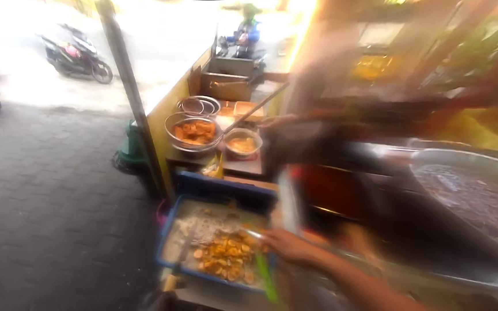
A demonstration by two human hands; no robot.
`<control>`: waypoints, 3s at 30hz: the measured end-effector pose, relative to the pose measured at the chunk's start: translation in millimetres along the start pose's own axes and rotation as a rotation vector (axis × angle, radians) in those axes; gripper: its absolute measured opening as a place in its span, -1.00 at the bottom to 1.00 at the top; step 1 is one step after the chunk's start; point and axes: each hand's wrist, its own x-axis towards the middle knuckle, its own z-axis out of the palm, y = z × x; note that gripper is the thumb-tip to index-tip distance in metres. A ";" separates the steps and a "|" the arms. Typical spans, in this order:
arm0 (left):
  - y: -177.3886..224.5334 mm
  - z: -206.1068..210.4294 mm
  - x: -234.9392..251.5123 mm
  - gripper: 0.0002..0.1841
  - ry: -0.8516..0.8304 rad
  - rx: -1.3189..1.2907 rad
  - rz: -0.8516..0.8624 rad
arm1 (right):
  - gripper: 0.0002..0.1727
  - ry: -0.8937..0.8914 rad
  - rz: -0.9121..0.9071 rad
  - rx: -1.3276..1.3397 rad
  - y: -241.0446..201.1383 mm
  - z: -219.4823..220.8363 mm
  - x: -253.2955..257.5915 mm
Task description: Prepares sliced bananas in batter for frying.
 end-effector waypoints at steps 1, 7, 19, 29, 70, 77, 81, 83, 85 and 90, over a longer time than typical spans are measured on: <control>3.1 -9.2 -4.4 -0.58 0.032 0.033 0.049 | -0.53 0.012 -0.050 -0.108 -9.4 -8.7 -5.7; 10.5 -31.7 27.6 -0.60 0.303 0.490 0.008 | -0.72 0.098 -0.051 -0.750 -73.2 -4.5 8.0; -5.4 -40.6 114.4 -0.35 0.615 0.885 -0.271 | -0.79 -0.167 -0.108 -1.221 -162.7 37.5 64.8; -27.8 -50.2 136.4 -0.40 0.684 0.847 -0.292 | -0.72 -0.173 -0.018 -0.969 -137.2 50.4 101.2; -22.7 -38.4 139.4 -0.41 0.777 0.594 -0.185 | -0.77 -0.214 -0.066 -1.394 -200.2 2.1 60.1; -20.1 -38.3 134.7 -0.39 0.754 0.497 -0.154 | -0.63 -0.281 0.018 -1.300 -179.7 12.4 20.4; -32.1 -42.1 138.6 -0.39 0.770 0.440 -0.099 | -0.72 -0.286 0.079 -1.265 -182.6 53.2 54.4; -47.8 -46.8 145.6 -0.37 0.789 0.436 -0.072 | -0.74 -0.276 0.068 -1.223 -179.5 64.9 73.6; -58.0 -48.2 150.1 -0.36 0.821 0.421 -0.014 | -0.73 -0.266 0.066 -1.181 -175.0 77.6 88.8; -30.2 -40.6 134.3 -0.38 0.745 0.420 -0.050 | -0.74 -0.241 0.007 -1.150 -167.0 91.6 97.2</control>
